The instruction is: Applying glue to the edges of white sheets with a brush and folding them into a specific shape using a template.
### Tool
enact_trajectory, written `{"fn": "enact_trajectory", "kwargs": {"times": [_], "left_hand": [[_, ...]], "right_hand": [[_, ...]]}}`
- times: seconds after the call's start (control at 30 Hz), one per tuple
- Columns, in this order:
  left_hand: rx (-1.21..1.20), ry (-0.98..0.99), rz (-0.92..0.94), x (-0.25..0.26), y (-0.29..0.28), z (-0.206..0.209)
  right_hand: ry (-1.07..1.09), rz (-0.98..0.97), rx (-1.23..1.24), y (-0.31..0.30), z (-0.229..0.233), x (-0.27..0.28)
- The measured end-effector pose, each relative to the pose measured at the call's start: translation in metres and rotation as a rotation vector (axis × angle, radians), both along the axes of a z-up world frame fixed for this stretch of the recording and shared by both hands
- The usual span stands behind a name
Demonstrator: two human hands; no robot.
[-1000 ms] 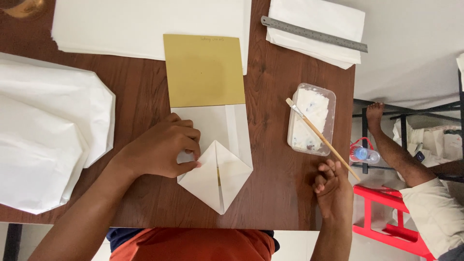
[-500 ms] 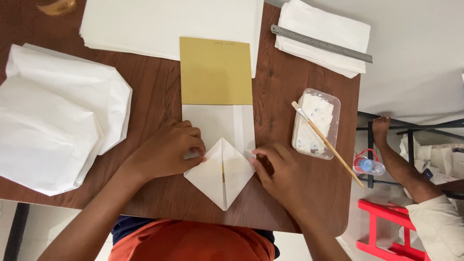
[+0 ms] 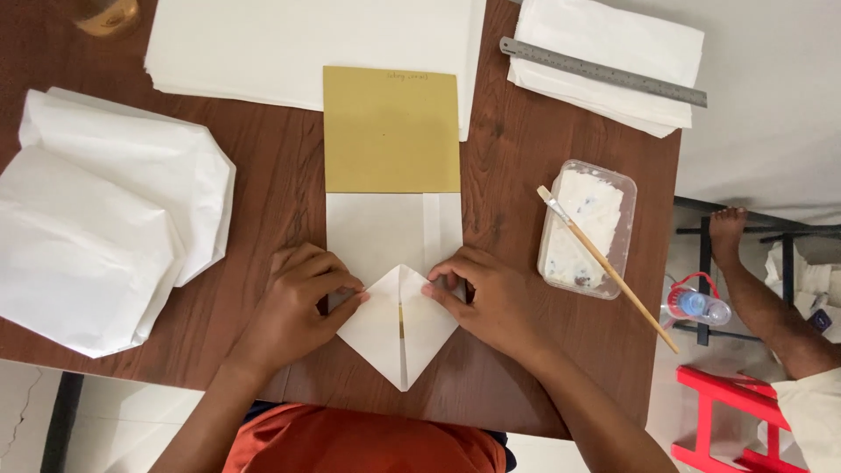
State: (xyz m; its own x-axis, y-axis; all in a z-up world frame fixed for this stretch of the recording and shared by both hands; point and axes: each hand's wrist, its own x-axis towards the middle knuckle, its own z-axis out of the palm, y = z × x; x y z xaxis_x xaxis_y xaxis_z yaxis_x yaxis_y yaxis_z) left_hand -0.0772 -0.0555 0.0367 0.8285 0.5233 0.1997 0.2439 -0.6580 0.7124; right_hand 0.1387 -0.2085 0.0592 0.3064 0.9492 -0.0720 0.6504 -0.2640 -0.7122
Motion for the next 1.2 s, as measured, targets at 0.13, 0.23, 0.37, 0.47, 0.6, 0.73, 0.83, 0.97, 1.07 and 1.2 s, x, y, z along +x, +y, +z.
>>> {"fn": "enact_trajectory", "kwargs": {"times": [0.13, 0.23, 0.37, 0.47, 0.6, 0.73, 0.83, 0.97, 1.07, 1.2], "left_hand": [[0.008, -0.069, 0.024, -0.001, -0.001, -0.008], [0.016, -0.106, 0.014, 0.001, -0.002, 0.002], [-0.008, -0.113, -0.001, 0.000, 0.000, 0.000], [-0.004, -0.128, -0.014, 0.000, 0.002, -0.001], [-0.012, -0.147, -0.039, -0.001, 0.004, -0.002], [-0.004, -0.152, -0.064, -0.004, 0.008, -0.005], [0.008, -0.165, -0.059, -0.005, 0.006, -0.004], [-0.023, -0.168, -0.069, -0.005, 0.008, -0.002], [-0.021, -0.170, -0.067, -0.005, 0.007, -0.004], [-0.052, -0.140, -0.070, -0.004, 0.008, 0.001]], "right_hand": [[-0.042, -0.014, -0.002, 0.003, 0.003, -0.003], [-0.055, 0.015, 0.015, -0.001, -0.004, 0.001], [-0.031, 0.106, 0.128, -0.005, -0.012, 0.011], [-0.049, 0.143, 0.118, -0.004, -0.012, 0.014], [-0.052, 0.176, 0.130, -0.004, -0.006, 0.014], [-0.134, 0.132, 0.244, -0.007, -0.017, 0.004], [-0.401, 0.120, 0.325, -0.012, -0.017, -0.008], [-0.475, 0.138, 0.445, -0.006, -0.021, -0.025], [-0.583, 0.201, 0.535, -0.006, -0.023, -0.030], [-0.564, 0.227, 0.627, -0.006, -0.029, -0.032]]}}
